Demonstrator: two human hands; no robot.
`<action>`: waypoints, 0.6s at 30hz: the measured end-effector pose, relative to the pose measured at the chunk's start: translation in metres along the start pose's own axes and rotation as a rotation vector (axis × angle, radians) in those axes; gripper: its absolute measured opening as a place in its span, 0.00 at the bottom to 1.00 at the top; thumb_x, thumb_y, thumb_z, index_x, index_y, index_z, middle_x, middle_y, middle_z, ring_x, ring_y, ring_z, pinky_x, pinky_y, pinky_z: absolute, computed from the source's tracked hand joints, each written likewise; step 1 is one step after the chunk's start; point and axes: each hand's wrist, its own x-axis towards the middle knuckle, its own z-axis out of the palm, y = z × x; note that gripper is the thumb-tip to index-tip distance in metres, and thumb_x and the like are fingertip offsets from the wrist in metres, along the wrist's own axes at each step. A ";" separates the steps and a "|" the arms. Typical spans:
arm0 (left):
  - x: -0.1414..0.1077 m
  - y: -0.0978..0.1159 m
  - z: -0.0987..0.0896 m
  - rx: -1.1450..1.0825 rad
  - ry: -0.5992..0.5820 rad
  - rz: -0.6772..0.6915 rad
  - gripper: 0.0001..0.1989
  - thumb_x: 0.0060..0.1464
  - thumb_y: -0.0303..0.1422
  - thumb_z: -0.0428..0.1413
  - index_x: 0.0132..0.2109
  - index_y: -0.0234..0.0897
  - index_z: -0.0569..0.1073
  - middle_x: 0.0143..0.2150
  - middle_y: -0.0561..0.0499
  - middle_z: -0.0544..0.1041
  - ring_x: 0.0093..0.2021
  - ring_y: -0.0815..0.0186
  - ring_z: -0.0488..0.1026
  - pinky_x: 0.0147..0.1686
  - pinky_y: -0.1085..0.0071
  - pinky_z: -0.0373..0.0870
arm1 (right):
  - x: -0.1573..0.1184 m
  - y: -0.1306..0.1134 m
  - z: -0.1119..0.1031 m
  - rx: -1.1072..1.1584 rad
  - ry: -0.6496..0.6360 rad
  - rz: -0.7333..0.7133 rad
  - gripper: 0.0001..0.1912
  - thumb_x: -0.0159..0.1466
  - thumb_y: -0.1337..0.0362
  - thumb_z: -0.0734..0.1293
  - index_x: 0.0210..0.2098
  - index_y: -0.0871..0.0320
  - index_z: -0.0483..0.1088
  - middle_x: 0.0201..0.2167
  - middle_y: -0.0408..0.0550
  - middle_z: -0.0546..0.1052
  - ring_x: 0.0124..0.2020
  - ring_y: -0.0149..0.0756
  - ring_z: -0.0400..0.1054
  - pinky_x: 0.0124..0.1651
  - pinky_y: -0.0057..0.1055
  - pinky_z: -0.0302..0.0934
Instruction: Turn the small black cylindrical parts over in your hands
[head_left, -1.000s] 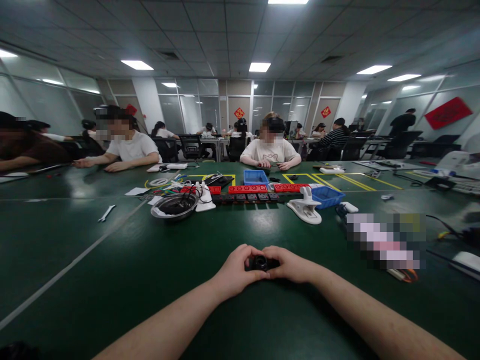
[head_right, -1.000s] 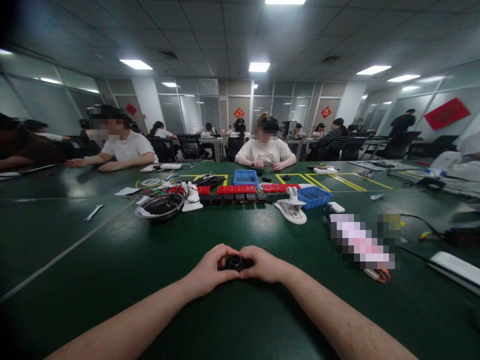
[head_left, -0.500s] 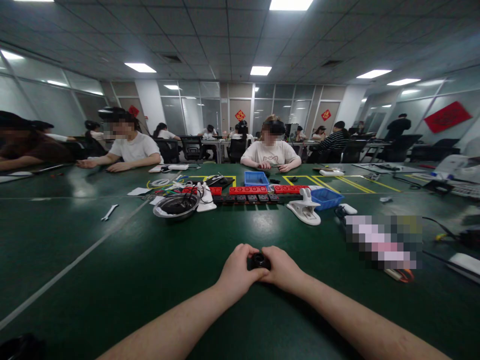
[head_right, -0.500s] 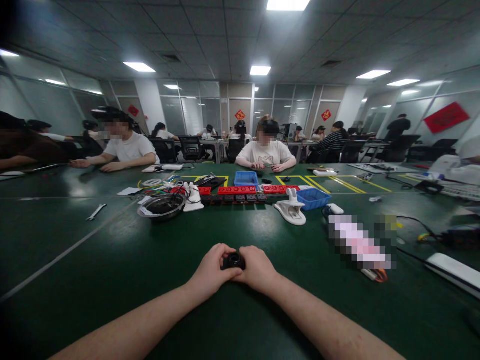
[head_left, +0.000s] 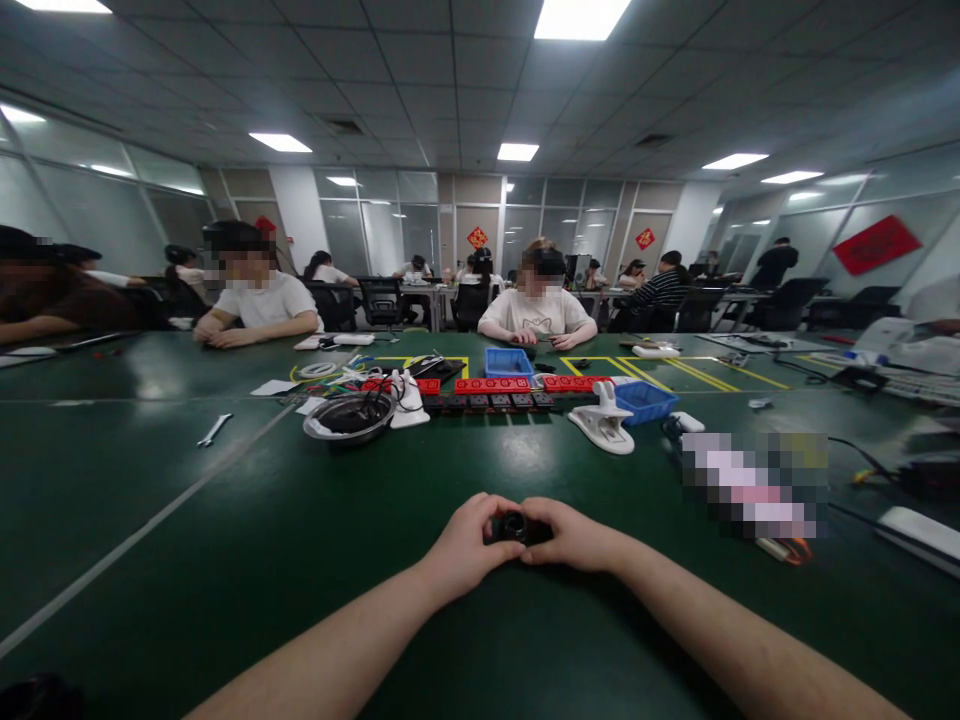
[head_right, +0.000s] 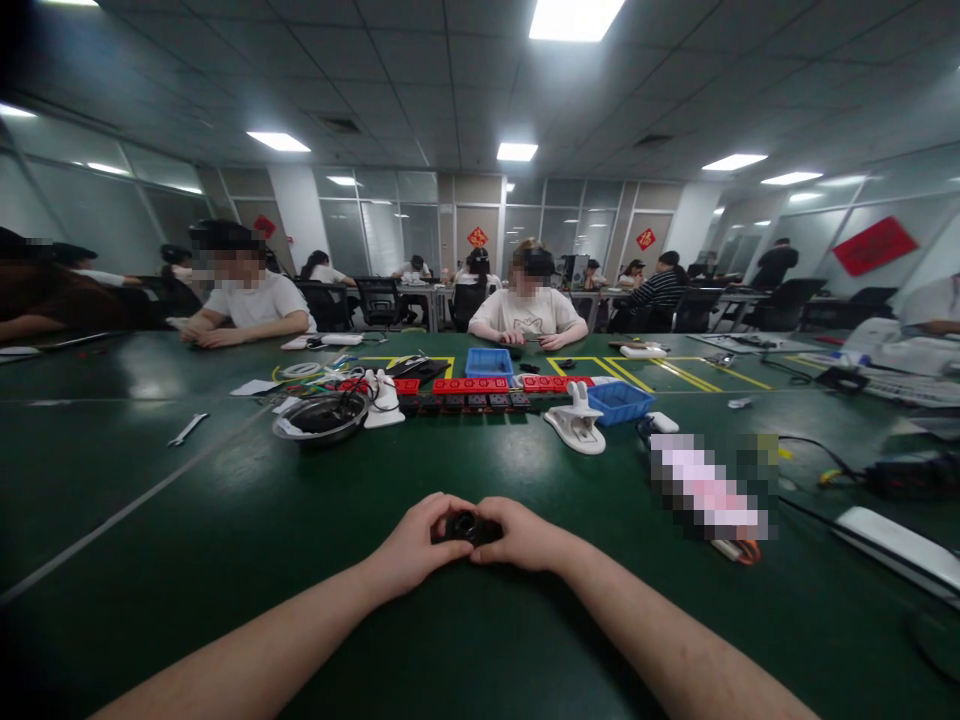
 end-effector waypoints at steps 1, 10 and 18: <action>0.000 0.000 0.000 0.001 -0.003 0.001 0.15 0.40 0.32 0.58 0.39 0.40 0.69 0.31 0.55 0.63 0.27 0.70 0.60 0.26 0.76 0.57 | 0.000 0.000 -0.002 0.019 -0.016 -0.011 0.13 0.49 0.64 0.67 0.34 0.61 0.65 0.32 0.43 0.67 0.33 0.33 0.61 0.34 0.27 0.55; 0.002 -0.002 0.001 0.019 -0.006 -0.011 0.16 0.39 0.34 0.59 0.39 0.40 0.69 0.29 0.55 0.62 0.27 0.70 0.59 0.26 0.76 0.56 | 0.002 0.000 -0.003 0.022 -0.045 -0.051 0.12 0.50 0.64 0.67 0.34 0.61 0.67 0.32 0.43 0.66 0.35 0.33 0.61 0.37 0.28 0.55; 0.003 -0.003 0.002 0.004 -0.002 -0.022 0.16 0.38 0.35 0.59 0.39 0.40 0.70 0.28 0.56 0.60 0.26 0.70 0.58 0.25 0.76 0.55 | 0.002 0.002 -0.003 0.022 -0.036 -0.068 0.13 0.50 0.63 0.67 0.35 0.61 0.67 0.32 0.43 0.66 0.34 0.32 0.60 0.36 0.27 0.54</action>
